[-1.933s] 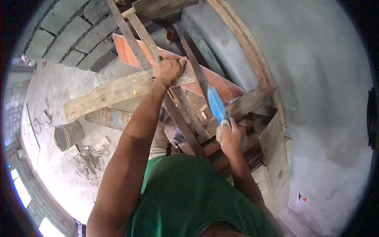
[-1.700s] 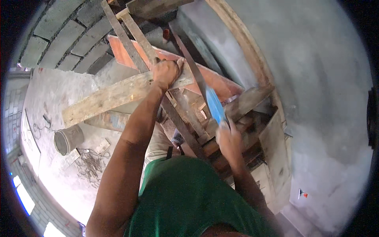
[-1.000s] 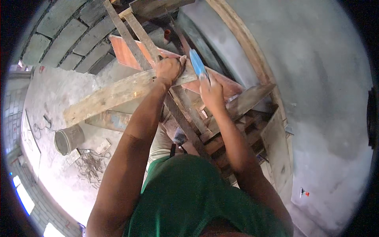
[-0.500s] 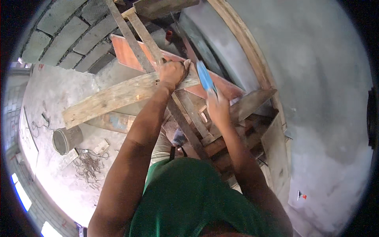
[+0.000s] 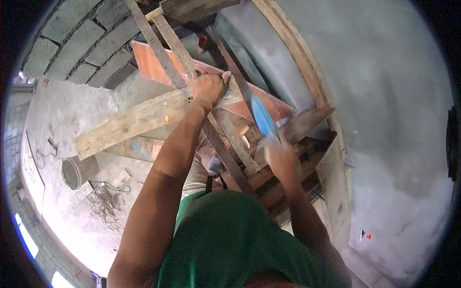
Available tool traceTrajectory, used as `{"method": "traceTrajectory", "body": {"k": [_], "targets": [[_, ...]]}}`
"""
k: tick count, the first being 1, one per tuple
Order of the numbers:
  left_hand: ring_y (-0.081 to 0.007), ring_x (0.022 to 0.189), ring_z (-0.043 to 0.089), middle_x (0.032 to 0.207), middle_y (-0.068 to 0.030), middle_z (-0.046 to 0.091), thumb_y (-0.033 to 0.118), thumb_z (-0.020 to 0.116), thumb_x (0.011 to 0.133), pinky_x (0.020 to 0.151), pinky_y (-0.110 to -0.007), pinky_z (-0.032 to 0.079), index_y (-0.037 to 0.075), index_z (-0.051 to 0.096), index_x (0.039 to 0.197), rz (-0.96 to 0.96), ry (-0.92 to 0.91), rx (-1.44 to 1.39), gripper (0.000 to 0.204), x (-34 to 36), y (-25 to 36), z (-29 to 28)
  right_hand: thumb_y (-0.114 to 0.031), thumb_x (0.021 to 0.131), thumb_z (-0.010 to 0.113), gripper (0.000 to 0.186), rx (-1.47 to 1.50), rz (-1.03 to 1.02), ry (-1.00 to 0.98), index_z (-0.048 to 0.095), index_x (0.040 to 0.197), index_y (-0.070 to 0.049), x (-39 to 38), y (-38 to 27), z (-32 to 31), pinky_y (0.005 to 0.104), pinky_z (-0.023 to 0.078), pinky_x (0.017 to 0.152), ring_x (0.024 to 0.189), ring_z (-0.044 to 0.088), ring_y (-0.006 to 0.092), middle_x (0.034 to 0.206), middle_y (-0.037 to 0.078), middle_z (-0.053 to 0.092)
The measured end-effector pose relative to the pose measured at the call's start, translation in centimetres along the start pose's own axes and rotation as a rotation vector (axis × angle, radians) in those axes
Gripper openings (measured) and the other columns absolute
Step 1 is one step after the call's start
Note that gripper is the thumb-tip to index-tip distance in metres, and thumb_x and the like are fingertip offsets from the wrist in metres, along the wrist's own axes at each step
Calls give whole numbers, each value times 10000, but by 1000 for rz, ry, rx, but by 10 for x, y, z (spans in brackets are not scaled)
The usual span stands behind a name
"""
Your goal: Assembling a wooden structure by sawing a plank to size and hammering it into place.
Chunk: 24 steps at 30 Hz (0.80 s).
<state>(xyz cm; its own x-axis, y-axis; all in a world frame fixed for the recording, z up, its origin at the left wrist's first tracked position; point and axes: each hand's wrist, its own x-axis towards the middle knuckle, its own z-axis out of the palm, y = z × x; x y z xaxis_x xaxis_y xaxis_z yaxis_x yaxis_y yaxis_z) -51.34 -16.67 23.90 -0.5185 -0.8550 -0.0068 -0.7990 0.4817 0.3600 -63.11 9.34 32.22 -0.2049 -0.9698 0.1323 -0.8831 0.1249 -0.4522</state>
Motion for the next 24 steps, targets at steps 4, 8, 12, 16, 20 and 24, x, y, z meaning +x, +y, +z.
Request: {"method": "traceTrajectory", "body": {"k": [4, 8, 12, 16, 20, 24], "targets": [[-357, 850, 669, 823, -202, 692, 556, 314, 972, 1026, -535, 328, 32, 728, 803, -33, -48, -87, 689, 10, -2, 10, -226, 960, 470, 301, 567, 503, 3, 533, 867, 53, 132, -28, 24, 393, 431, 639, 649, 508, 238, 738, 182, 536], [-356, 821, 672, 816, -201, 692, 551, 310, 974, 1004, -531, 340, 38, 727, 783, -69, -42, -56, 688, 14, -1, 7, -247, 968, 480, 292, 487, 272, 66, 573, 978, 30, 83, -14, 22, 379, 432, 586, 610, 503, 222, 709, 154, 522], [-356, 793, 673, 790, -198, 690, 529, 305, 983, 970, -518, 375, 40, 722, 753, -16, -6, 32, 683, 0, -15, 1, -189, 932, 554, 407, 480, 596, -35, 517, 1305, -30, -61, -20, -40, 346, 522, 715, 722, 604, 238, 892, 135, 603], [-355, 791, 672, 780, -198, 688, 524, 302, 985, 961, -516, 383, 41, 721, 746, 0, 3, 54, 683, -2, -9, -5, -95, 855, 598, 375, -213, -47, 31, 563, 1220, -14, -36, -12, -20, 380, 534, 742, 844, 639, 300, 1073, 195, 612], [-362, 802, 674, 783, -198, 689, 528, 295, 985, 992, -551, 341, 39, 721, 750, -7, -25, -90, 690, 11, 3, 13, -233, 966, 473, 307, 556, 460, -14, 573, 1080, 33, 102, -7, 34, 463, 481, 747, 919, 609, 439, 961, 296, 611], [-374, 814, 674, 788, -203, 689, 534, 285, 984, 1035, -558, 309, 30, 724, 768, -39, 28, -82, 703, 8, 4, 10, -259, 960, 499, 331, 254, 190, 89, 583, 1061, 45, 77, 16, 44, 445, 489, 738, 814, 618, 452, 884, 289, 627]]}}
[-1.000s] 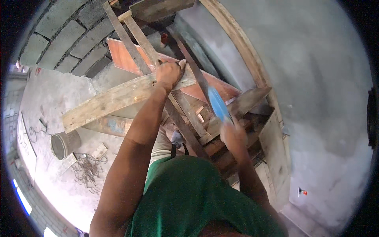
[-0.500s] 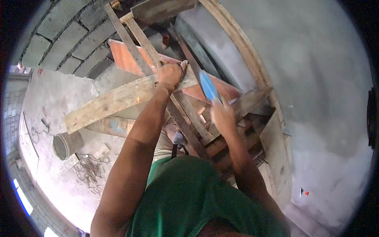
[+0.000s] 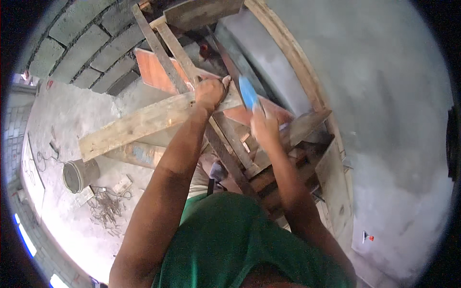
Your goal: Assembling a wooden structure by sawing a plank to size and hammering it into place.
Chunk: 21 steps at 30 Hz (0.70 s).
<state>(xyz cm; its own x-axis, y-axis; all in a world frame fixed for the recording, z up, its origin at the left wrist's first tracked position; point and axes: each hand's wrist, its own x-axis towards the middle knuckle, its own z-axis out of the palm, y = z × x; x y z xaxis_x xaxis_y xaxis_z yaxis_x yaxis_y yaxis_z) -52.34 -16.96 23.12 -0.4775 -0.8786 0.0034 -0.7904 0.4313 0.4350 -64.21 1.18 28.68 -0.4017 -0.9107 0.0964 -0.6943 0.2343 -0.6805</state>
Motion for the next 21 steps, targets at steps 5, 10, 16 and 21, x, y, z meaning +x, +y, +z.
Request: {"method": "traceTrajectory", "body": {"k": [5, 10, 16, 21], "targets": [[-378, 819, 671, 798, -208, 689, 537, 283, 983, 1044, -552, 306, 35, 727, 781, -37, -85, 17, 700, -7, -16, -7, -182, 861, 644, 232, -236, 318, -272, 623, 1041, -38, -155, -11, -102, 431, 501, 897, 1018, 595, 334, 1042, 202, 638], [-378, 828, 671, 807, -215, 686, 534, 303, 980, 989, -504, 385, 42, 727, 780, -16, -103, 11, 680, -8, -8, -16, -125, 871, 609, 245, -530, -239, -183, 587, 1094, -27, -88, -6, -54, 434, 513, 822, 952, 595, 397, 1031, 208, 616], [-386, 851, 666, 818, -223, 685, 540, 325, 974, 942, -464, 425, 30, 723, 777, -34, -109, -46, 676, 0, 11, -5, -164, 916, 530, 185, 185, 220, -70, 575, 1003, -7, 17, -17, -2, 395, 462, 649, 691, 542, 301, 761, 159, 541], [-381, 844, 670, 821, -216, 690, 538, 309, 978, 1007, -544, 339, 28, 724, 781, -42, -57, 21, 686, -3, -10, -10, -111, 869, 604, 234, -55, 130, -132, 588, 1081, -14, -148, 12, -71, 412, 518, 855, 988, 600, 388, 1203, 229, 562]]}}
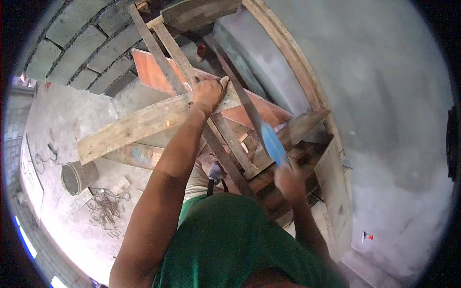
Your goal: Assembling a wooden structure by sawing a plank to size and hammering it into place.
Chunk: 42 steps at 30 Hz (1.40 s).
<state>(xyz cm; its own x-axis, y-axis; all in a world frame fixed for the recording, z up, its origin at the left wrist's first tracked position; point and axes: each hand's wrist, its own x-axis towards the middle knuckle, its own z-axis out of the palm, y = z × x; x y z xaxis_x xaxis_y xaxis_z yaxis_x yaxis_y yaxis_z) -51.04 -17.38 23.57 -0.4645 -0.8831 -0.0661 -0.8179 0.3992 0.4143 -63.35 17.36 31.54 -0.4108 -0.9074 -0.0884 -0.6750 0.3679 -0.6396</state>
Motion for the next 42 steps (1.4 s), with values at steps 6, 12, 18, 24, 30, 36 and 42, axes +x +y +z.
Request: {"method": "traceTrajectory", "body": {"k": [6, 12, 18, 24, 30, 36, 42], "targets": [[-358, 750, 675, 757, -205, 681, 546, 320, 975, 808, -468, 493, 33, 703, 725, 82, 51, 70, 687, -3, -1, 1, -187, 905, 551, 279, -143, 121, -103, 578, 1086, 23, 56, -37, 9, 433, 504, 830, 978, 611, 422, 1050, 263, 616], [-358, 813, 678, 809, -206, 692, 536, 302, 981, 1019, -544, 325, 27, 721, 778, 52, -11, -43, 690, 6, 19, 6, -175, 922, 520, 301, 505, 244, 30, 563, 1124, 44, 174, -58, 42, 439, 485, 751, 867, 592, 463, 933, 273, 626], [-372, 822, 670, 811, -215, 687, 543, 306, 979, 951, -510, 390, 23, 712, 768, 3, -15, 29, 692, -6, -3, -3, -124, 873, 622, 331, -70, 200, -21, 586, 1184, -18, -8, -32, -28, 392, 530, 800, 883, 645, 320, 1029, 170, 659], [-373, 817, 669, 801, -212, 686, 543, 306, 978, 946, -506, 393, 23, 712, 771, 56, 10, -25, 692, 3, 11, 1, -181, 929, 522, 304, -98, -113, 35, 561, 1146, 28, 108, -34, 33, 443, 505, 775, 914, 626, 422, 961, 268, 626], [-358, 772, 673, 767, -196, 686, 535, 325, 973, 917, -514, 403, 36, 716, 753, 70, 54, -16, 672, 1, 11, 13, -251, 971, 454, 324, 498, 158, 7, 571, 1097, 23, 147, -61, 39, 460, 468, 700, 816, 595, 464, 890, 256, 628], [-346, 702, 665, 697, -177, 674, 512, 350, 975, 827, -495, 443, 54, 705, 695, 59, 119, 109, 644, -6, -15, 5, -264, 939, 518, 316, 137, 214, -105, 589, 1139, -30, -17, -60, -52, 357, 522, 665, 725, 606, 232, 836, 90, 594], [-371, 849, 670, 825, -196, 698, 521, 279, 988, 1044, -573, 281, 47, 735, 802, 84, -51, -1, 684, 0, 16, -7, -236, 951, 494, 289, 95, -49, 86, 596, 1043, 18, 157, -42, 49, 476, 479, 743, 862, 593, 487, 872, 275, 629]]}}
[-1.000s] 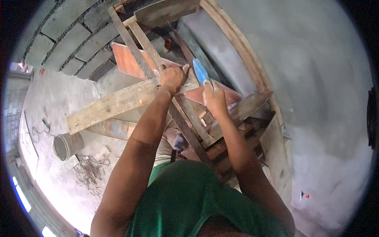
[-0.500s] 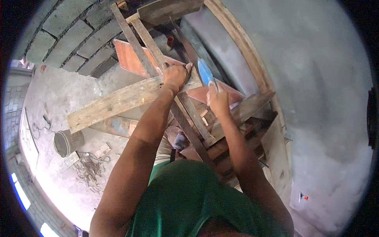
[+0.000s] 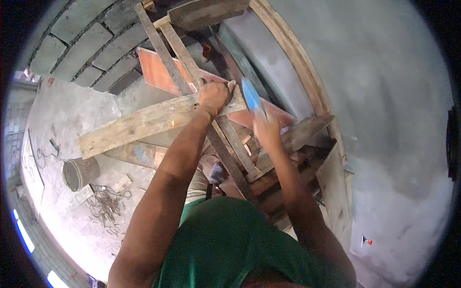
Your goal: Assembling a wooden structure by sawing a plank to size and hammering it into place.
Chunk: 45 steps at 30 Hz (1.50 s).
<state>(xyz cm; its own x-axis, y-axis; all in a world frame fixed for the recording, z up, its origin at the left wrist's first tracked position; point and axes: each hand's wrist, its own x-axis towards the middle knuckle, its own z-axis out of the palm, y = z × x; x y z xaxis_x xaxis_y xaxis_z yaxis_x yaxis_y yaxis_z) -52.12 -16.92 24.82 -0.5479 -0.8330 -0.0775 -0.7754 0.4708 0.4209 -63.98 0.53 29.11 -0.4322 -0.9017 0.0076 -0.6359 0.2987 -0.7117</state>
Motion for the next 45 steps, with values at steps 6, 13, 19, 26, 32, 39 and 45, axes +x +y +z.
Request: {"method": "traceTrajectory", "body": {"k": [6, 13, 19, 26, 32, 39, 45], "targets": [[-357, 914, 661, 866, -196, 701, 524, 288, 985, 1042, -538, 292, 50, 741, 812, -69, 83, 47, 678, 8, -21, 13, -73, 830, 570, 122, 424, 392, -88, 534, 909, 12, -7, -14, -2, 455, 464, 584, 657, 565, 386, 814, 195, 574], [-355, 944, 646, 858, -192, 702, 514, 319, 981, 1033, -548, 298, 63, 749, 813, -44, 13, 25, 645, -4, -19, 7, -124, 810, 629, 351, -6, 316, -268, 583, 1118, 38, -159, -44, -132, 459, 507, 837, 954, 615, 378, 1040, 209, 626], [-357, 963, 640, 853, -187, 703, 525, 302, 980, 1025, -562, 295, 52, 745, 820, 2, 18, -34, 668, 8, 2, 14, -145, 915, 526, 186, 132, 151, -70, 563, 969, 29, 24, 6, 4, 453, 472, 731, 809, 588, 437, 903, 248, 592], [-349, 901, 662, 831, -181, 704, 530, 316, 976, 1029, -554, 295, 46, 740, 824, -69, 66, 31, 661, -5, -30, 21, -178, 840, 613, 283, -594, -308, 3, 615, 1070, -14, -113, -15, -66, 428, 505, 634, 735, 622, 349, 829, 198, 637], [-347, 829, 672, 811, -185, 700, 522, 330, 975, 1034, -564, 290, 63, 741, 800, 9, -3, 40, 641, -6, -4, -3, -196, 836, 620, 287, -631, -312, -7, 602, 1056, -13, -117, 8, -65, 447, 511, 684, 780, 628, 388, 921, 217, 627], [-358, 974, 637, 906, -200, 699, 524, 310, 979, 1040, -559, 280, 54, 743, 850, -27, 40, 32, 652, 6, 9, 11, -257, 947, 505, 312, 247, 251, -15, 593, 1011, 35, -8, 1, -10, 439, 485, 726, 832, 601, 441, 911, 258, 626], [-362, 1009, 620, 933, -202, 697, 529, 309, 979, 1018, -566, 294, 40, 737, 887, -98, 22, 45, 657, 1, -22, 16, -149, 854, 619, 326, -464, -233, -118, 610, 1164, -49, -148, 7, -96, 419, 538, 737, 870, 637, 365, 1039, 206, 646]]}}
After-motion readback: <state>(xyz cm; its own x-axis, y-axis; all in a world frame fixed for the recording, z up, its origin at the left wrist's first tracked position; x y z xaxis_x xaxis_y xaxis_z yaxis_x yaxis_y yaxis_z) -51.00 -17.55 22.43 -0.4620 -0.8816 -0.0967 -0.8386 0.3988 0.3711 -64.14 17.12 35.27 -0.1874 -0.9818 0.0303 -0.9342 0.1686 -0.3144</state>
